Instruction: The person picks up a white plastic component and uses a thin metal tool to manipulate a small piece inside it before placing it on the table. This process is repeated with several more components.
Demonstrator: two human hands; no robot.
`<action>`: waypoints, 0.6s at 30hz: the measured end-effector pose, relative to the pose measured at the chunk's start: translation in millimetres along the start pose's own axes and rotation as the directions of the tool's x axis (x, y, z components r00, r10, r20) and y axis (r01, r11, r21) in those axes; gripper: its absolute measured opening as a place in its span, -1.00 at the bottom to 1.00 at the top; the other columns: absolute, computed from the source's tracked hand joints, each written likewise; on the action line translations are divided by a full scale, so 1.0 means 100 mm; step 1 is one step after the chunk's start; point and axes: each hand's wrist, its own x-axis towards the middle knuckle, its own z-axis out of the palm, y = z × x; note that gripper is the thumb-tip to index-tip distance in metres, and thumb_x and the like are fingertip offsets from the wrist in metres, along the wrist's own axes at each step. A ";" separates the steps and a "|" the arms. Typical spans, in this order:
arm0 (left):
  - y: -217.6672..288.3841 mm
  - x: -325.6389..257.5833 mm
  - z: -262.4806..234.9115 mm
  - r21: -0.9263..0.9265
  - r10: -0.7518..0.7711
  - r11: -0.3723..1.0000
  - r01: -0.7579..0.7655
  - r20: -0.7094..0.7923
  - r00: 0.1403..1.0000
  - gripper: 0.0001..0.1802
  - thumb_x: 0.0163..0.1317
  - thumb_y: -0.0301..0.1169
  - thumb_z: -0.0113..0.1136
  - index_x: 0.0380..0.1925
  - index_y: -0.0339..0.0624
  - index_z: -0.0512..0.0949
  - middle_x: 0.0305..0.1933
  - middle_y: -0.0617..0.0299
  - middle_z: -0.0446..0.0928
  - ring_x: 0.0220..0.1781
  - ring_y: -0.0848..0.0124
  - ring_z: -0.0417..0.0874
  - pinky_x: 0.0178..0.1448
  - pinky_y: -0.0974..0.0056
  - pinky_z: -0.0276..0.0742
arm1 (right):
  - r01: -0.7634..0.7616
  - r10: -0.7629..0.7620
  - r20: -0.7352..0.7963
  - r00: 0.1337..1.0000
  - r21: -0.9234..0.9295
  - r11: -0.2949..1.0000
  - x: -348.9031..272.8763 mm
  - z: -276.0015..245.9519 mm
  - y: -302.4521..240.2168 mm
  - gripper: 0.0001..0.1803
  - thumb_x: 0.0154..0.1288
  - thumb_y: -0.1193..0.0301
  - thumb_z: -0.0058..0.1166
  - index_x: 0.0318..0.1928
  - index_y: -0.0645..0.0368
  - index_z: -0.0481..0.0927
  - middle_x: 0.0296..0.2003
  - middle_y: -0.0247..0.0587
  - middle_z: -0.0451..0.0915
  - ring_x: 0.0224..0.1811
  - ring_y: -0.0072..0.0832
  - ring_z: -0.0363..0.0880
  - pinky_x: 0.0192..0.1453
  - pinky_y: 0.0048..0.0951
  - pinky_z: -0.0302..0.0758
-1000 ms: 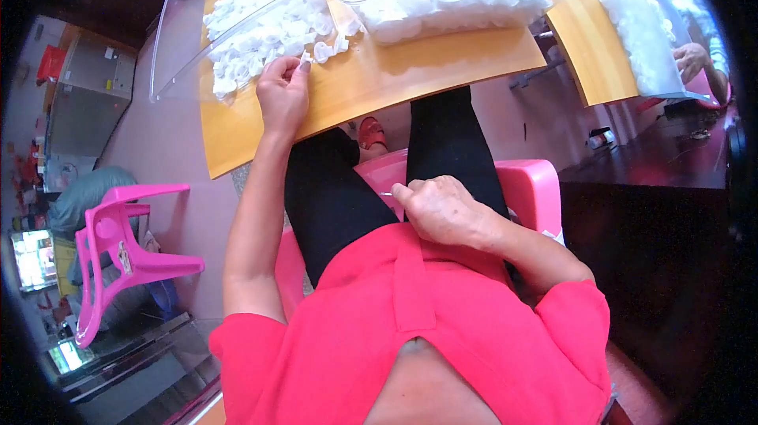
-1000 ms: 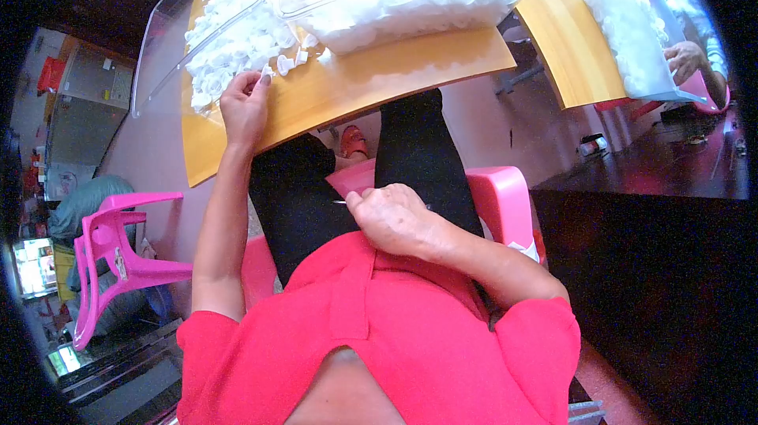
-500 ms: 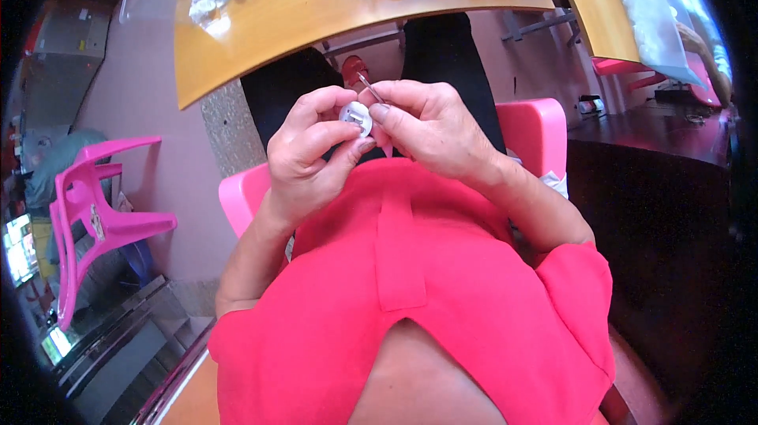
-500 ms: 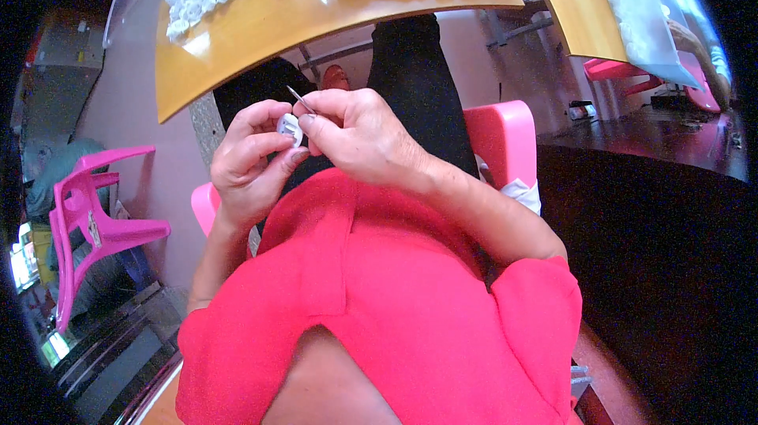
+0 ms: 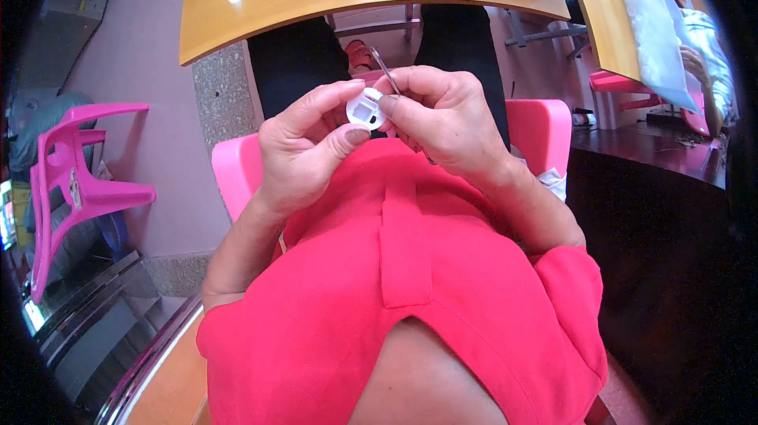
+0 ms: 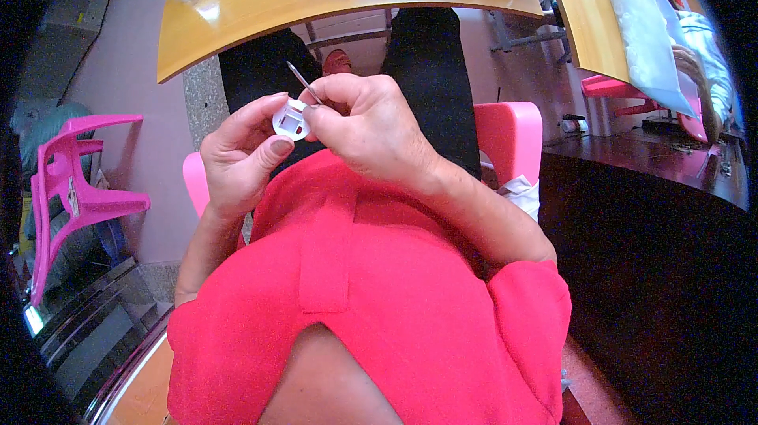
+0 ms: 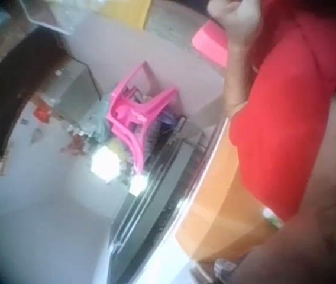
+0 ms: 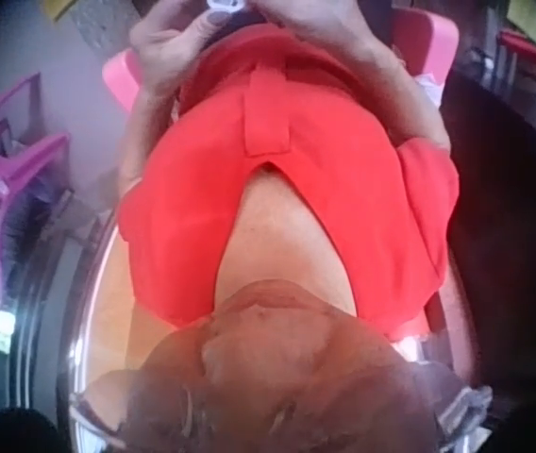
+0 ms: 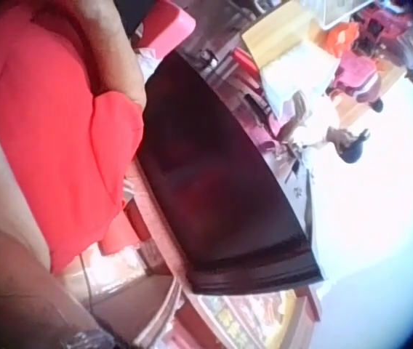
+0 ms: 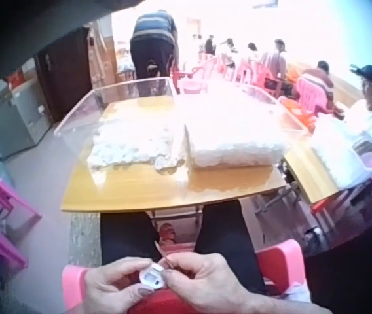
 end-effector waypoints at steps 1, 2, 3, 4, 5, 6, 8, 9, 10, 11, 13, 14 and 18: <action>0.00 -0.01 0.00 -0.031 -0.038 0.999 0.037 -0.014 0.999 -0.57 0.12 -0.67 0.27 0.04 -0.38 0.47 0.02 0.06 0.53 0.04 0.37 0.57 0.14 0.33 0.53 | -0.003 0.003 0.003 1.000 0.000 1.000 0.00 0.01 0.01 -0.78 0.31 0.49 0.04 -0.11 0.34 0.61 -0.48 -0.35 0.59 -0.51 -0.76 0.47 -0.47 -0.74 0.38; 0.00 -0.02 0.00 -0.062 -0.076 0.995 0.074 -0.026 0.997 -0.59 0.14 -0.67 0.24 0.04 -0.39 0.47 0.00 0.09 0.55 0.03 0.38 0.58 0.14 0.34 0.54 | 0.026 -0.026 -0.013 1.000 -0.017 1.000 0.00 0.02 0.01 -0.81 0.27 0.50 0.01 -0.19 0.36 0.61 -0.50 -0.27 0.60 -0.45 -0.69 0.51 -0.40 -0.64 0.43; -0.02 -0.02 -0.01 -0.064 -0.079 0.995 0.077 -0.028 0.996 -0.59 0.14 -0.67 0.24 0.04 -0.39 0.47 0.00 0.09 0.55 0.03 0.38 0.58 0.14 0.34 0.54 | 0.055 -0.056 -0.028 0.998 -0.035 0.998 -0.01 0.03 0.02 -0.83 0.24 0.52 -0.01 -0.28 0.37 0.60 -0.51 -0.19 0.60 -0.40 -0.62 0.55 -0.34 -0.54 0.47; -0.03 -0.02 -0.02 -0.053 -0.086 0.995 0.084 -0.032 0.996 -0.59 0.15 -0.66 0.24 0.04 -0.39 0.47 -0.02 0.10 0.56 0.01 0.39 0.59 0.12 0.34 0.56 | 0.052 -0.053 -0.024 0.998 -0.036 0.998 -0.02 0.02 0.04 -0.83 0.24 0.52 -0.01 -0.28 0.37 0.60 -0.51 -0.19 0.60 -0.40 -0.62 0.55 -0.34 -0.54 0.47; -0.04 -0.02 -0.02 -0.043 -0.093 0.995 0.091 -0.035 0.995 -0.60 0.16 -0.66 0.23 0.03 -0.39 0.47 -0.04 0.12 0.57 -0.01 0.41 0.60 0.10 0.35 0.57 | 0.100 -0.101 -0.003 0.995 -0.114 0.988 -0.03 0.00 0.06 -0.81 0.26 0.55 -0.01 -0.17 0.37 0.59 -0.48 -0.21 0.61 -0.43 -0.62 0.55 -0.38 -0.58 0.47; -0.06 -0.02 -0.02 -0.045 -0.095 0.995 0.093 -0.039 0.995 -0.60 0.16 -0.66 0.23 0.03 -0.39 0.47 -0.04 0.12 0.57 -0.01 0.41 0.60 0.10 0.35 0.57 | 0.149 -0.148 0.021 0.989 -0.189 0.971 -0.05 -0.03 0.09 -0.76 0.29 0.58 -0.01 -0.06 0.37 0.58 -0.44 -0.22 0.61 -0.46 -0.62 0.54 -0.42 -0.61 0.47; -0.08 -0.02 -0.01 -0.073 -0.073 0.995 0.069 -0.044 0.996 -0.59 0.15 -0.68 0.23 0.04 -0.38 0.46 -0.05 0.14 0.55 -0.01 0.42 0.60 0.09 0.36 0.57 | 0.328 -0.333 0.046 0.942 -0.338 0.882 -0.08 -0.06 0.23 -0.76 0.25 0.58 -0.01 -0.08 0.38 0.55 -0.46 -0.09 0.60 -0.46 -0.42 0.58 -0.41 -0.46 0.50; -0.08 -0.01 -0.02 -0.075 -0.075 0.995 0.071 -0.048 0.996 -0.59 0.15 -0.68 0.23 0.04 -0.38 0.46 -0.05 0.14 0.55 -0.01 0.42 0.60 0.09 0.36 0.57 | 0.485 -0.503 0.097 0.859 -0.471 0.737 -0.10 -0.09 0.28 -0.76 0.21 0.58 -0.01 -0.11 0.39 0.53 -0.48 0.03 0.59 -0.47 -0.22 0.63 -0.40 -0.31 0.53; -0.07 -0.01 -0.05 -0.037 -0.054 0.998 0.053 -0.035 0.998 -0.59 0.14 -0.70 0.23 0.03 -0.39 0.47 -0.05 0.14 0.54 -0.01 0.42 0.59 0.08 0.37 0.57 | 0.497 -0.472 0.192 0.860 -0.521 0.694 -0.12 -0.13 0.30 -0.66 0.14 0.59 0.03 -0.03 0.39 0.48 -0.50 0.06 0.56 -0.48 -0.10 0.60 -0.44 -0.22 0.53; -0.06 0.00 -0.06 0.001 -0.034 0.999 0.034 -0.020 0.999 -0.59 0.13 -0.71 0.22 0.03 -0.39 0.47 -0.04 0.15 0.53 -0.01 0.42 0.59 0.07 0.38 0.57 | 0.497 -0.469 0.195 0.861 -0.518 0.696 -0.13 -0.11 0.30 -0.66 0.14 0.59 0.03 -0.03 0.39 0.48 -0.50 0.06 0.56 -0.48 -0.10 0.60 -0.44 -0.22 0.53; -0.07 0.00 -0.08 -0.010 -0.025 1.000 0.024 -0.022 0.999 -0.59 0.13 -0.72 0.22 0.02 -0.38 0.48 -0.04 0.15 0.51 -0.01 0.42 0.58 0.06 0.39 0.57 | 0.487 -0.414 0.270 0.869 -0.616 0.620 -0.14 -0.09 0.31 -0.60 0.09 0.59 0.05 0.01 0.38 0.45 -0.54 0.01 0.53 -0.52 -0.14 0.59 -0.47 -0.22 0.52; -0.07 0.00 -0.09 -0.021 -0.012 1.000 0.012 -0.020 1.000 -0.59 0.12 -0.73 0.21 0.01 -0.38 0.49 -0.03 0.14 0.50 -0.01 0.42 0.58 0.05 0.39 0.57 | 0.488 -0.413 0.272 0.869 -0.614 0.620 -0.13 -0.09 0.31 -0.60 0.09 0.59 0.05 0.01 0.38 0.45 -0.54 0.01 0.53 -0.52 -0.14 0.59 -0.47 -0.22 0.52; -0.06 -0.01 -0.12 -0.003 -0.037 0.999 0.037 -0.036 0.999 -0.62 0.12 -0.74 0.21 -0.01 -0.37 0.51 -0.01 0.12 0.49 -0.01 0.42 0.58 0.05 0.40 0.57 | 0.515 -0.428 0.299 0.853 -0.610 0.602 -0.11 -0.09 0.30 -0.57 0.06 0.58 0.06 0.02 0.37 0.44 -0.56 -0.02 0.52 -0.56 -0.16 0.57 -0.50 -0.22 0.51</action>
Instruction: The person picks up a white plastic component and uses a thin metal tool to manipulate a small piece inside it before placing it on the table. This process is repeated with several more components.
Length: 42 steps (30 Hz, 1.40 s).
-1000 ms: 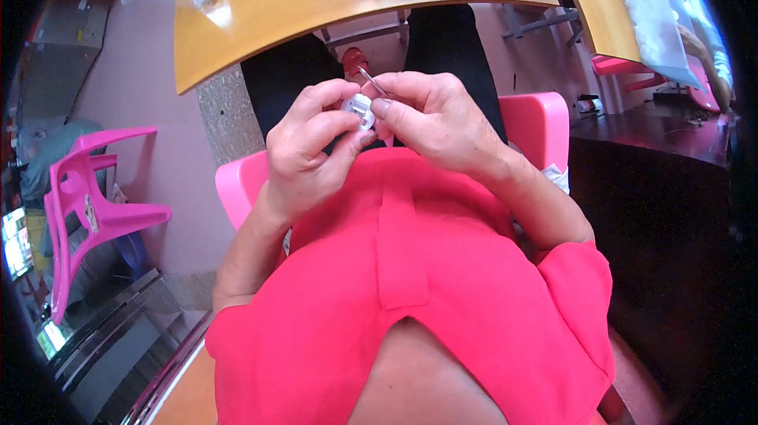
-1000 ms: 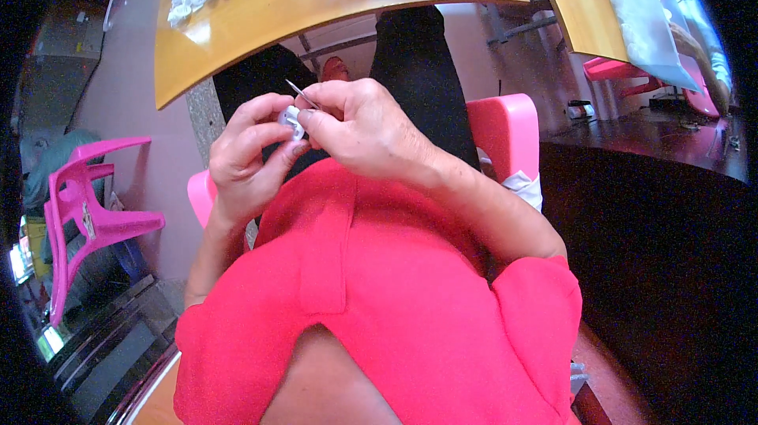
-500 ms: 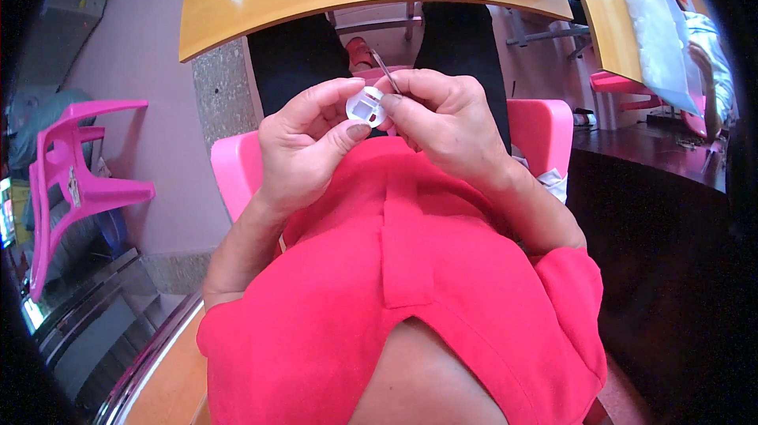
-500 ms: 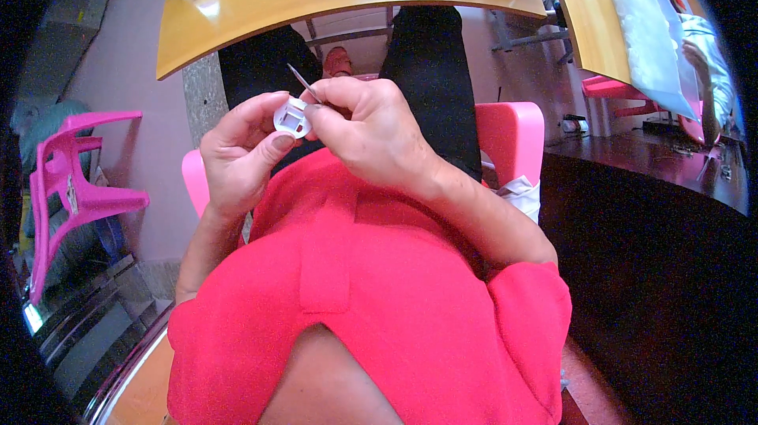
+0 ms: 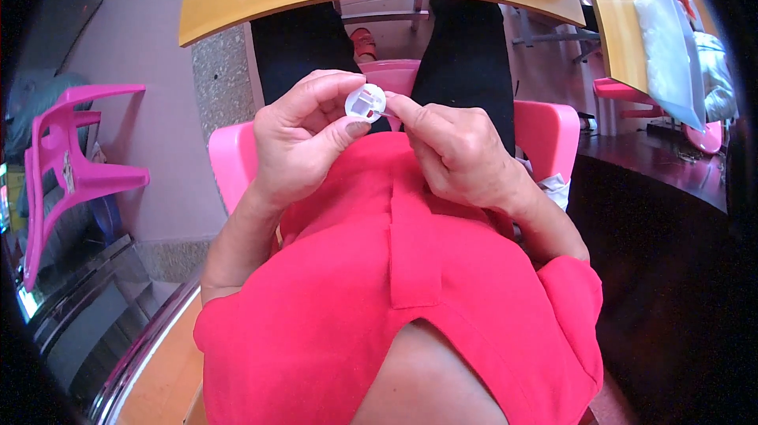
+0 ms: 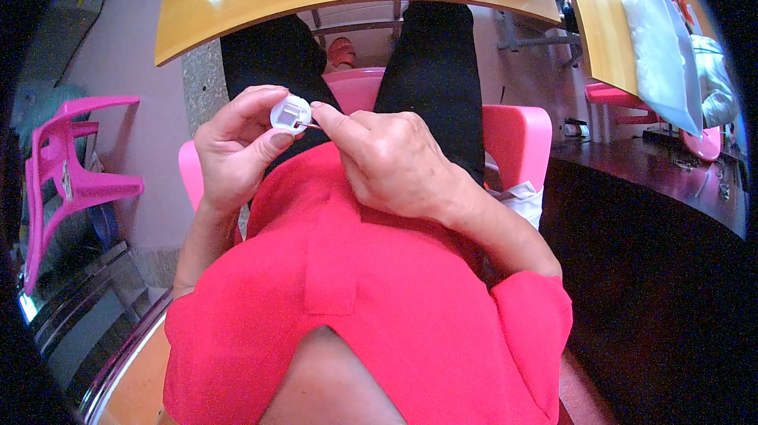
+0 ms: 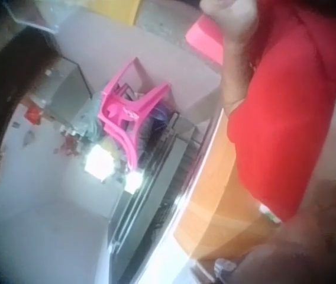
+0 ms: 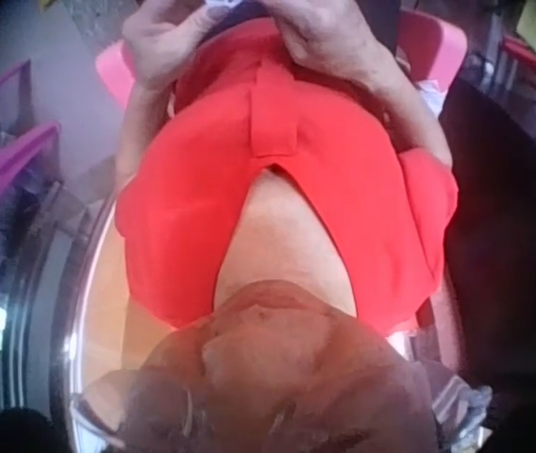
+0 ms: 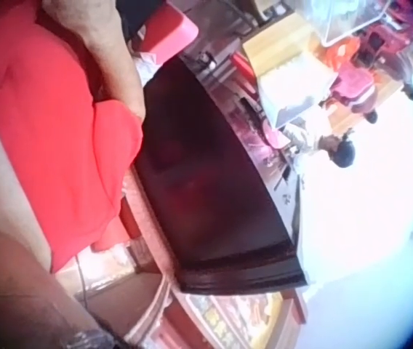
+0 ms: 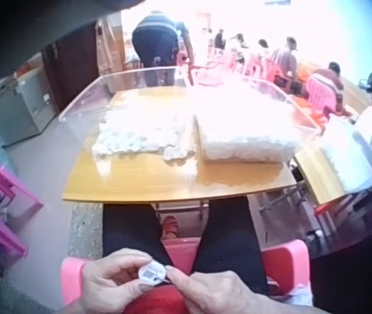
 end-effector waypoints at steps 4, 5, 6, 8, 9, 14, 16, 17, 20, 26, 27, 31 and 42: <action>0.00 0.02 -0.02 0.019 0.051 0.998 -0.052 0.030 0.998 -0.63 0.10 -0.73 0.23 -0.04 -0.36 0.53 -0.02 0.12 0.50 -0.03 0.44 0.57 0.01 0.42 0.56 | 0.002 -0.002 0.025 1.000 0.004 1.000 0.01 0.00 0.00 -0.56 0.06 0.58 0.06 0.03 0.37 0.44 -0.57 -0.03 0.51 -0.55 -0.16 0.57 -0.49 -0.23 0.51; 0.00 0.02 -0.03 0.025 0.069 0.997 -0.070 0.054 0.996 -0.63 0.10 -0.72 0.24 -0.04 -0.36 0.53 -0.02 0.11 0.50 -0.04 0.44 0.57 -0.01 0.43 0.56 | 0.002 -0.002 0.026 1.000 0.004 1.000 0.01 0.01 0.00 -0.56 0.06 0.58 0.06 0.03 0.37 0.44 -0.57 -0.03 0.51 -0.55 -0.16 0.57 -0.49 -0.23 0.51; 0.00 0.02 -0.03 0.025 0.069 0.997 -0.071 0.054 0.996 -0.63 0.10 -0.72 0.24 -0.04 -0.36 0.53 -0.02 0.11 0.50 -0.04 0.44 0.57 -0.01 0.43 0.56 | 0.007 -0.007 0.019 1.000 0.008 1.000 0.01 0.01 0.00 -0.55 0.06 0.59 0.06 0.03 0.37 0.44 -0.57 -0.02 0.50 -0.55 -0.15 0.56 -0.49 -0.22 0.51; 0.01 0.02 -0.04 0.044 0.057 0.997 -0.059 0.056 0.997 -0.62 0.10 -0.71 0.25 -0.03 -0.36 0.53 -0.02 0.10 0.51 -0.05 0.45 0.56 -0.04 0.44 0.55 | 0.014 -0.014 0.011 1.000 0.011 1.000 0.01 0.02 0.01 -0.55 0.05 0.59 0.06 0.04 0.37 0.44 -0.57 -0.02 0.50 -0.55 -0.14 0.56 -0.49 -0.22 0.51; 0.01 0.02 -0.04 0.045 0.058 0.997 -0.061 0.056 0.997 -0.62 0.10 -0.71 0.25 -0.03 -0.36 0.53 -0.02 0.10 0.51 -0.05 0.45 0.56 -0.04 0.44 0.55 | 0.014 -0.014 0.014 1.000 0.016 1.000 0.00 0.02 0.01 -0.54 0.05 0.59 0.06 0.04 0.36 0.44 -0.56 -0.01 0.50 -0.55 -0.13 0.56 -0.49 -0.22 0.50; 0.02 0.03 -0.05 0.027 0.062 0.998 -0.064 0.064 0.996 -0.63 0.11 -0.71 0.24 -0.03 -0.35 0.53 -0.03 0.10 0.52 -0.06 0.46 0.57 -0.04 0.45 0.55 | 0.018 -0.018 -0.003 1.000 0.076 0.997 -0.01 0.03 0.03 -0.54 0.04 0.62 0.05 0.04 0.34 0.45 -0.55 0.00 0.50 -0.55 -0.11 0.55 -0.49 -0.20 0.49; 0.02 0.04 -0.05 0.035 0.073 0.997 -0.075 0.068 0.995 -0.63 0.12 -0.71 0.23 -0.03 -0.35 0.53 -0.03 0.10 0.52 -0.07 0.46 0.57 -0.05 0.45 0.54 | -0.027 0.020 0.062 0.998 0.103 0.994 -0.02 0.01 0.02 -0.44 0.07 0.76 -0.02 0.17 0.33 0.41 -0.46 -0.06 0.52 -0.47 -0.24 0.57 -0.40 -0.40 0.51; 0.03 0.04 -0.05 0.042 0.084 0.995 -0.087 0.072 0.994 -0.63 0.12 -0.71 0.22 -0.03 -0.36 0.53 -0.03 0.10 0.52 -0.07 0.46 0.57 -0.06 0.46 0.54 | -0.026 0.020 0.061 0.998 0.102 0.994 -0.02 0.01 0.02 -0.44 0.07 0.76 -0.02 0.17 0.33 0.41 -0.46 -0.06 0.52 -0.47 -0.24 0.57 -0.40 -0.40 0.51; 0.03 0.03 -0.05 0.064 0.080 0.994 -0.085 0.070 0.994 -0.63 0.13 -0.72 0.21 -0.02 -0.36 0.53 -0.03 0.09 0.52 -0.07 0.46 0.56 -0.07 0.47 0.53 | -0.006 0.001 0.032 0.999 0.164 0.986 -0.03 0.04 0.04 -0.44 0.07 0.78 -0.04 0.17 0.35 0.42 -0.47 -0.04 0.52 -0.49 -0.25 0.56 -0.41 -0.41 0.49; -0.02 0.01 -0.04 0.022 0.087 0.996 -0.088 0.042 0.995 -0.63 0.12 -0.72 0.21 -0.02 -0.36 0.53 -0.03 0.08 0.52 -0.06 0.45 0.56 -0.06 0.46 0.53 | -0.076 0.078 0.007 0.997 0.345 0.936 0.00 0.03 0.00 -0.51 0.17 0.76 -0.08 0.16 0.34 0.45 -0.48 -0.11 0.51 -0.50 -0.45 0.53 -0.40 -0.49 0.46; -0.03 0.01 -0.04 0.021 0.087 0.996 -0.088 0.042 0.995 -0.63 0.12 -0.72 0.21 -0.02 -0.36 0.53 -0.03 0.08 0.52 -0.06 0.45 0.56 -0.06 0.46 0.53 | -0.155 0.144 0.059 0.988 0.421 0.894 0.01 0.01 -0.02 -0.53 0.22 0.74 -0.11 0.17 0.33 0.45 -0.48 -0.17 0.50 -0.49 -0.51 0.51 -0.39 -0.51 0.46; -0.04 0.01 -0.02 0.002 0.092 0.996 -0.092 0.029 0.995 -0.62 0.12 -0.72 0.22 -0.02 -0.36 0.52 -0.03 0.08 0.52 -0.06 0.45 0.56 -0.05 0.44 0.54 | -0.307 0.262 0.161 0.951 0.549 0.777 0.00 0.01 -0.03 -0.60 0.36 0.68 -0.17 0.19 0.29 0.45 -0.48 -0.32 0.49 -0.48 -0.65 0.45 -0.40 -0.58 0.44; -0.11 0.03 -0.01 -0.094 -0.049 0.994 0.050 0.011 0.999 -0.61 0.15 -0.67 0.24 0.02 -0.35 0.50 -0.05 0.14 0.52 -0.01 0.46 0.57 0.05 0.41 0.52 | -0.395 0.390 0.116 0.914 0.483 0.782 0.03 0.00 -0.09 -0.64 0.29 0.63 -0.10 0.09 0.30 0.52 -0.54 -0.16 0.54 -0.52 -0.49 0.55 -0.42 -0.49 0.47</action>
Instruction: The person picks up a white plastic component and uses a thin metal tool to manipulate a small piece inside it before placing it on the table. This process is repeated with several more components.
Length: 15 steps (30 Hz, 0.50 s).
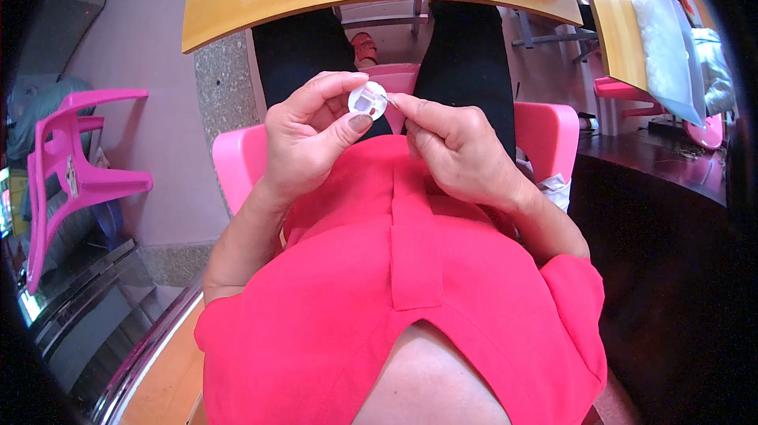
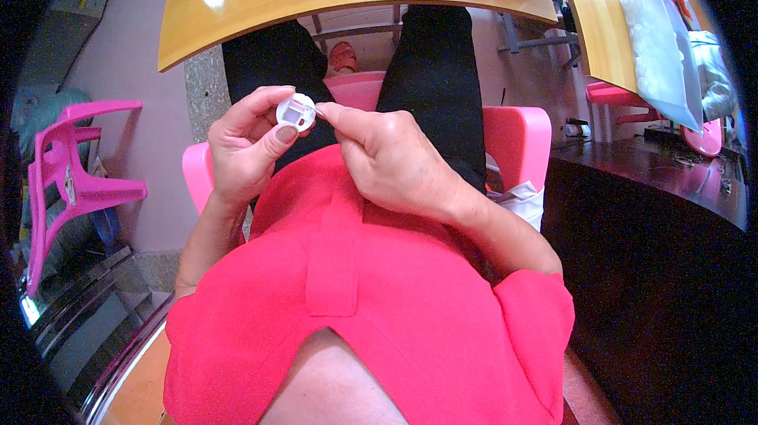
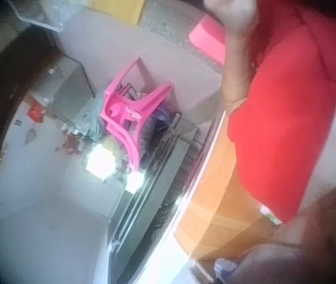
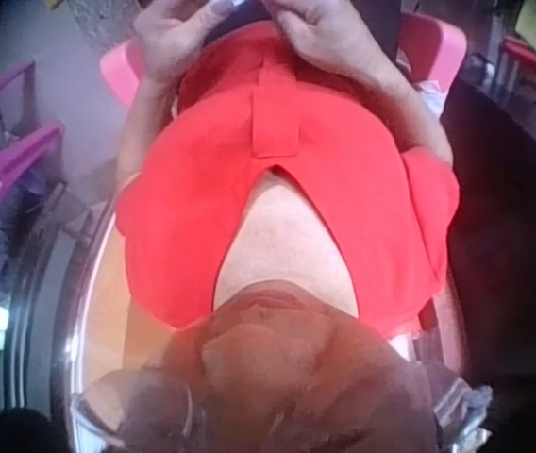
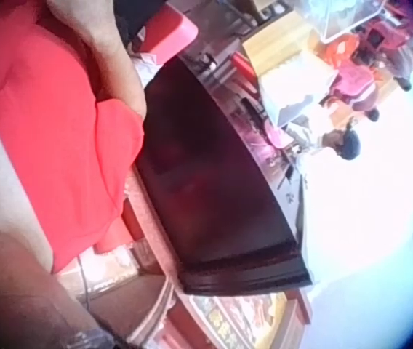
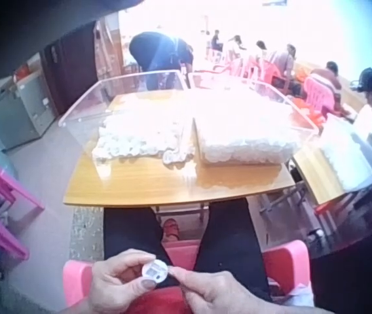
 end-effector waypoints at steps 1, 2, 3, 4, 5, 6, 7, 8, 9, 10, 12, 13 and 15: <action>-0.01 0.00 0.00 -0.004 0.013 1.000 -0.013 -0.010 1.000 -0.61 0.15 -0.66 0.25 0.02 -0.35 0.50 -0.05 0.16 0.53 -0.01 0.47 0.57 0.05 0.41 0.53 | 0.151 -0.170 -0.058 0.984 -0.238 0.959 -0.01 0.00 0.00 -0.61 0.27 0.68 -0.08 0.11 0.30 0.52 -0.47 -0.07 0.58 -0.47 -0.44 0.59 -0.37 -0.53 0.49; -0.02 -0.01 -0.01 -0.009 0.025 1.000 -0.026 -0.020 0.999 -0.60 0.15 -0.64 0.26 0.03 -0.36 0.50 -0.05 0.17 0.54 -0.01 0.48 0.57 0.05 0.41 0.53 | 0.206 -0.237 -0.040 0.971 -0.373 0.905 -0.02 -0.02 -0.01 -0.57 0.19 0.72 -0.04 0.10 0.31 0.51 -0.43 0.08 0.58 -0.44 -0.25 0.63 -0.35 -0.43 0.54; -0.02 -0.01 -0.02 -0.009 0.024 1.000 -0.024 -0.019 1.000 -0.60 0.15 -0.64 0.26 0.03 -0.36 0.50 -0.05 0.17 0.54 -0.01 0.48 0.57 0.05 0.41 0.53 | 0.204 -0.236 -0.041 0.971 -0.373 0.905 -0.03 -0.03 -0.02 -0.57 0.19 0.72 -0.04 0.10 0.31 0.51 -0.43 0.08 0.58 -0.44 -0.25 0.63 -0.35 -0.43 0.54; -0.02 -0.01 -0.03 0.013 0.017 1.000 -0.017 -0.033 0.999 -0.59 0.16 -0.61 0.26 0.05 -0.35 0.48 -0.03 0.08 0.55 -0.02 0.39 0.60 0.05 0.33 0.57 | 0.200 -0.238 -0.023 0.971 -0.463 0.863 -0.04 -0.03 -0.03 -0.56 0.17 0.72 -0.03 0.10 0.31 0.49 -0.42 0.07 0.58 -0.44 -0.21 0.63 -0.36 -0.40 0.55; -0.03 -0.02 -0.03 0.036 0.012 0.999 -0.010 -0.047 0.999 -0.57 0.16 -0.58 0.26 0.07 -0.35 0.46 -0.01 -0.01 0.57 -0.04 0.31 0.63 0.05 0.26 0.61 | 0.196 -0.238 -0.005 0.971 -0.549 0.813 -0.05 -0.02 -0.04 -0.55 0.15 0.72 -0.02 0.10 0.31 0.48 -0.42 0.06 0.57 -0.43 -0.18 0.62 -0.36 -0.36 0.55; -0.03 -0.02 -0.03 0.036 0.009 0.999 -0.008 -0.045 0.999 -0.57 0.16 -0.58 0.26 0.07 -0.35 0.46 -0.01 -0.01 0.57 -0.04 0.31 0.63 0.05 0.26 0.61 | 0.194 -0.236 -0.007 0.972 -0.548 0.814 -0.06 -0.02 -0.05 -0.55 0.15 0.72 -0.02 0.10 0.31 0.48 -0.42 0.06 0.57 -0.43 -0.18 0.62 -0.36 -0.36 0.55; -0.03 -0.02 -0.03 0.038 0.008 0.999 -0.007 -0.041 0.999 -0.57 0.16 -0.58 0.26 0.07 -0.35 0.46 0.00 -0.03 0.57 -0.03 0.30 0.63 0.05 0.25 0.61 | 0.188 -0.227 0.001 0.974 -0.567 0.802 -0.07 -0.01 -0.05 -0.54 0.13 0.72 -0.02 0.10 0.31 0.47 -0.42 0.05 0.57 -0.44 -0.17 0.62 -0.38 -0.33 0.56; -0.03 -0.03 -0.03 0.040 0.007 0.999 -0.005 -0.038 0.999 -0.57 0.17 -0.58 0.26 0.07 -0.34 0.46 0.02 -0.05 0.56 -0.01 0.30 0.63 0.05 0.25 0.61 | 0.182 -0.218 0.009 0.976 -0.586 0.790 -0.07 -0.01 -0.05 -0.53 0.11 0.72 -0.01 0.10 0.31 0.46 -0.42 0.04 0.56 -0.44 -0.16 0.62 -0.39 -0.29 0.56; -0.03 -0.03 -0.04 0.041 0.005 0.999 -0.004 -0.035 0.999 -0.57 0.17 -0.58 0.26 0.07 -0.34 0.46 0.02 -0.05 0.56 -0.01 0.30 0.63 0.05 0.25 0.61 | 0.179 -0.217 0.006 0.976 -0.586 0.791 -0.07 -0.01 -0.06 -0.53 0.11 0.72 -0.01 0.10 0.31 0.46 -0.42 0.04 0.56 -0.44 -0.16 0.62 -0.39 -0.29 0.56; -0.04 -0.03 -0.05 0.046 0.009 0.999 -0.008 -0.032 0.999 -0.57 0.17 -0.58 0.26 0.07 -0.34 0.46 0.02 -0.05 0.56 -0.01 0.29 0.63 0.06 0.24 0.60 | 0.187 -0.224 0.009 0.974 -0.589 0.786 -0.07 -0.01 -0.06 -0.52 0.10 0.72 -0.01 0.10 0.31 0.46 -0.43 0.03 0.56 -0.44 -0.16 0.62 -0.39 -0.28 0.55; -0.04 -0.02 -0.05 0.052 0.012 0.999 -0.011 -0.026 1.000 -0.56 0.17 -0.58 0.26 0.08 -0.34 0.46 0.02 -0.06 0.56 0.00 0.28 0.62 0.06 0.24 0.60 | 0.193 -0.232 0.010 0.973 -0.593 0.782 -0.06 -0.01 -0.06 -0.51 0.08 0.72 0.00 0.10 0.31 0.46 -0.43 0.02 0.56 -0.44 -0.15 0.62 -0.40 -0.27 0.55; -0.05 -0.02 -0.05 0.049 0.014 0.999 -0.013 -0.021 1.000 -0.56 0.16 -0.58 0.26 0.08 -0.33 0.46 0.02 -0.05 0.56 0.00 0.29 0.62 0.07 0.24 0.59 | 0.198 -0.241 0.008 0.971 -0.597 0.778 -0.06 -0.01 -0.05 -0.51 0.08 0.72 0.00 0.10 0.32 0.46 -0.44 0.02 0.56 -0.45 -0.15 0.61 -0.41 -0.27 0.55; -0.04 -0.02 -0.04 0.046 0.016 0.999 -0.015 -0.013 1.000 -0.56 0.16 -0.58 0.26 0.08 -0.33 0.46 0.02 -0.05 0.57 0.01 0.29 0.62 0.08 0.24 0.59 | 0.201 -0.250 0.003 0.968 -0.601 0.773 -0.06 -0.01 -0.04 -0.50 0.08 0.72 -0.01 0.11 0.32 0.45 -0.44 0.02 0.55 -0.46 -0.15 0.61 -0.41 -0.27 0.54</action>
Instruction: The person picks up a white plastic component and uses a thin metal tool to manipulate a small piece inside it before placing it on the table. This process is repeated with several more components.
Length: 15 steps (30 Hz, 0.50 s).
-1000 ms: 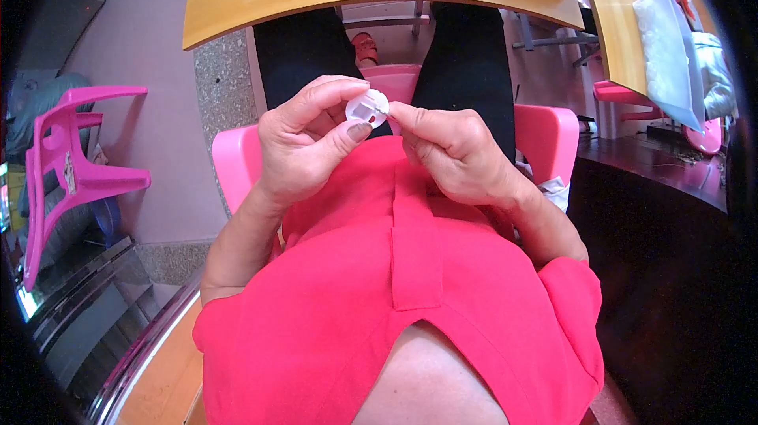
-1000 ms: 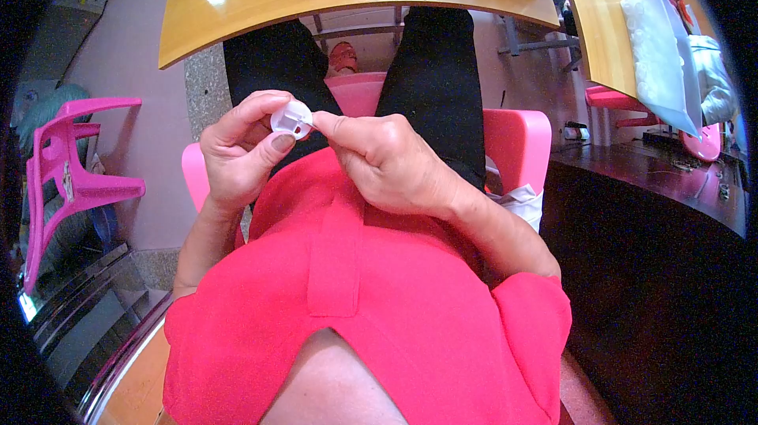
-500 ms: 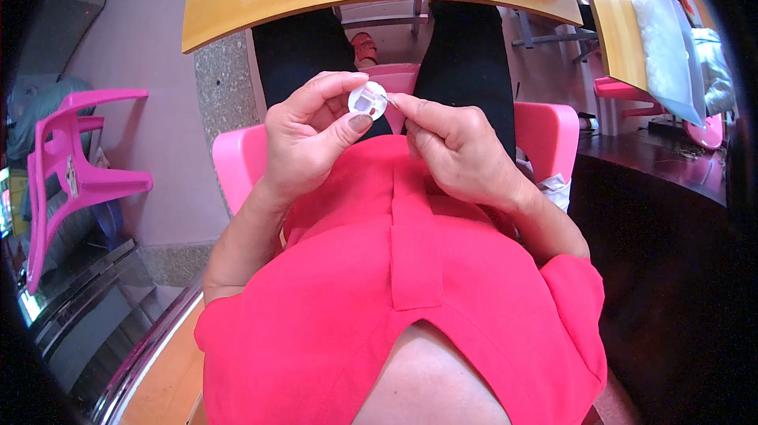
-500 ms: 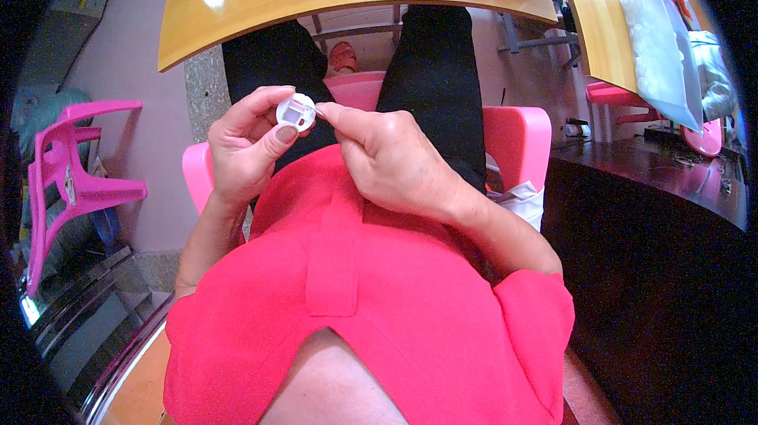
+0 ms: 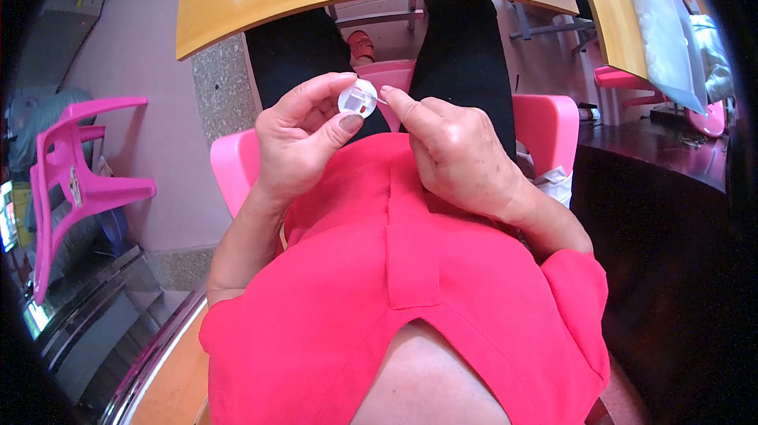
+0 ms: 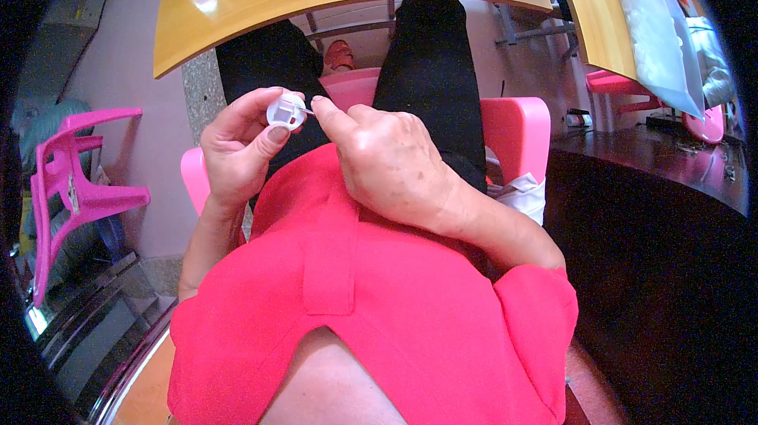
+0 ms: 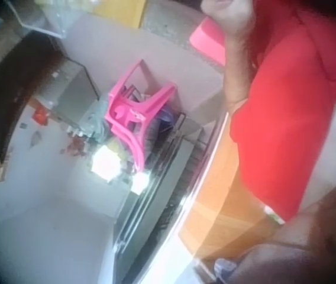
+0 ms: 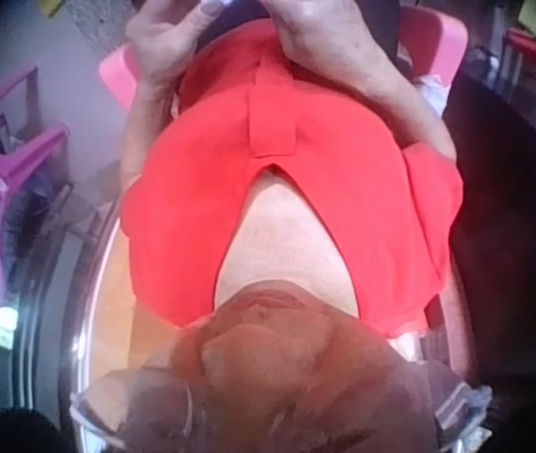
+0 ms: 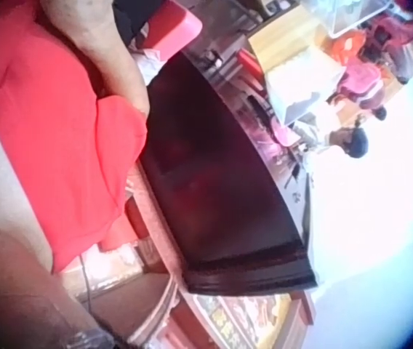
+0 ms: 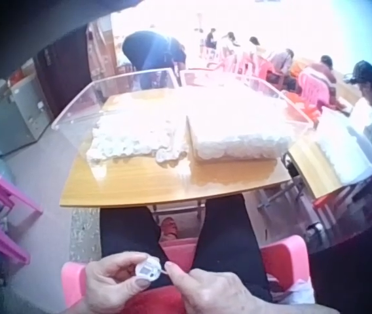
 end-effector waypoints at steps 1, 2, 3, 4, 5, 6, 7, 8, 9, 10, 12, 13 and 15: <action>0.01 0.00 0.02 0.020 -0.001 1.000 0.000 0.004 1.000 -0.56 0.17 -0.58 0.26 0.08 -0.33 0.46 0.02 -0.05 0.57 0.00 0.30 0.62 0.09 0.24 0.58 | -0.001 0.001 0.004 1.000 0.001 1.000 0.00 0.00 0.00 -0.50 0.08 0.72 -0.01 0.11 0.32 0.45 -0.44 0.02 0.55 -0.46 -0.14 0.61 -0.41 -0.28 0.55; 0.02 -0.01 0.03 0.040 -0.001 0.999 0.001 0.008 1.000 -0.56 0.17 -0.58 0.26 0.08 -0.33 0.46 0.02 -0.04 0.57 0.00 0.31 0.62 0.09 0.25 0.58 | -0.002 0.002 0.008 1.000 0.002 1.000 0.00 0.00 0.00 -0.51 0.08 0.72 -0.01 0.11 0.32 0.45 -0.45 0.03 0.55 -0.46 -0.14 0.61 -0.41 -0.28 0.55; 0.02 -0.01 0.04 0.041 -0.001 0.999 0.001 0.010 1.000 -0.56 0.17 -0.58 0.26 0.08 -0.33 0.46 0.02 -0.04 0.57 0.00 0.31 0.62 0.09 0.25 0.58 | -0.003 0.003 0.006 1.000 0.002 1.000 0.00 0.00 0.01 -0.51 0.08 0.72 -0.01 0.11 0.32 0.45 -0.45 0.03 0.55 -0.46 -0.14 0.61 -0.41 -0.28 0.55; 0.02 -0.01 0.04 0.040 -0.005 0.999 0.005 0.002 1.000 -0.56 0.17 -0.58 0.26 0.08 -0.33 0.46 0.01 -0.03 0.57 -0.01 0.31 0.62 0.09 0.26 0.58 | 0.000 0.001 0.010 1.000 -0.010 1.000 0.00 0.01 0.01 -0.51 0.08 0.72 -0.01 0.11 0.33 0.45 -0.45 0.03 0.55 -0.46 -0.14 0.61 -0.41 -0.28 0.55; 0.02 -0.01 0.05 0.038 -0.010 0.999 0.010 -0.007 1.000 -0.56 0.17 -0.58 0.26 0.08 -0.33 0.46 0.01 -0.02 0.57 -0.01 0.32 0.63 0.09 0.26 0.58 | 0.002 -0.001 0.015 1.000 -0.023 1.000 0.00 0.01 0.01 -0.51 0.09 0.72 -0.01 0.10 0.33 0.45 -0.45 0.03 0.55 -0.46 -0.15 0.61 -0.41 -0.29 0.55; 0.02 -0.01 0.04 0.039 -0.009 0.999 0.010 -0.006 1.000 -0.56 0.17 -0.58 0.26 0.08 -0.33 0.46 0.01 -0.02 0.57 -0.01 0.32 0.63 0.09 0.26 0.58 | 0.002 -0.002 0.014 1.000 -0.023 1.000 0.00 0.01 0.02 -0.51 0.09 0.72 -0.01 0.10 0.33 0.45 -0.45 0.03 0.55 -0.46 -0.15 0.61 -0.41 -0.29 0.55; 0.01 -0.01 0.04 0.035 -0.008 0.999 0.008 -0.002 1.000 -0.56 0.17 -0.58 0.26 0.08 -0.34 0.46 0.00 -0.01 0.58 -0.02 0.33 0.63 0.08 0.27 0.58 | 0.010 -0.010 0.016 1.000 -0.027 1.000 0.00 0.01 0.02 -0.52 0.09 0.72 -0.01 0.10 0.33 0.45 -0.45 0.03 0.55 -0.46 -0.15 0.61 -0.41 -0.29 0.56; 0.01 -0.02 0.04 0.031 -0.006 0.999 0.006 0.002 1.000 -0.57 0.17 -0.59 0.26 0.08 -0.34 0.46 -0.01 0.01 0.58 -0.03 0.33 0.63 0.08 0.27 0.58 | 0.018 -0.017 0.019 1.000 -0.031 0.999 -0.01 0.01 0.02 -0.52 0.09 0.72 -0.01 0.10 0.34 0.46 -0.45 0.03 0.55 -0.47 -0.15 0.61 -0.41 -0.29 0.56; 0.01 -0.01 0.05 0.031 -0.006 0.999 0.006 0.003 1.000 -0.57 0.17 -0.59 0.26 0.08 -0.34 0.46 -0.01 0.01 0.58 -0.03 0.33 0.63 0.08 0.27 0.58 | 0.018 -0.017 0.019 1.000 -0.031 0.999 -0.01 0.02 0.02 -0.52 0.09 0.72 -0.01 0.10 0.34 0.46 -0.45 0.03 0.55 -0.47 -0.15 0.61 -0.41 -0.29 0.56; 0.02 -0.01 0.06 0.013 -0.010 1.000 0.010 -0.005 1.000 -0.58 0.17 -0.61 0.25 0.06 -0.35 0.48 -0.04 0.09 0.59 -0.04 0.41 0.61 0.05 0.35 0.56 | 0.020 -0.020 0.013 1.000 -0.026 0.999 0.00 0.03 0.02 -0.53 0.09 0.72 -0.01 0.09 0.34 0.46 -0.46 0.03 0.55 -0.47 -0.16 0.61 -0.41 -0.28 0.56; 0.03 -0.01 0.08 -0.005 -0.014 1.000 0.014 -0.013 1.000 -0.60 0.18 -0.64 0.24 0.05 -0.35 0.49 -0.08 0.16 0.59 -0.05 0.49 0.60 0.03 0.43 0.55 | 0.023 -0.022 0.008 1.000 -0.022 1.000 0.00 0.03 0.02 -0.54 0.09 0.72 -0.01 0.08 0.35 0.46 -0.46 0.02 0.55 -0.48 -0.16 0.61 -0.42 -0.28 0.56; 0.03 -0.01 0.08 0.001 -0.017 1.000 0.017 -0.015 1.000 -0.60 0.17 -0.64 0.24 0.05 -0.34 0.49 -0.08 0.17 0.59 -0.06 0.49 0.59 0.02 0.43 0.55 | 0.018 -0.018 0.012 1.000 -0.021 1.000 0.00 0.03 0.02 -0.55 0.10 0.71 -0.01 0.07 0.35 0.47 -0.47 0.02 0.56 -0.48 -0.16 0.61 -0.43 -0.29 0.56; 0.04 -0.01 0.08 0.008 -0.020 1.000 0.020 -0.017 1.000 -0.61 0.17 -0.64 0.24 0.04 -0.34 0.50 -0.09 0.17 0.59 -0.06 0.49 0.59 0.01 0.43 0.56 | 0.014 -0.014 0.015 1.000 -0.020 1.000 0.00 0.03 0.02 -0.56 0.11 0.71 0.00 0.07 0.35 0.48 -0.47 0.02 0.56 -0.49 -0.17 0.60 -0.43 -0.29 0.56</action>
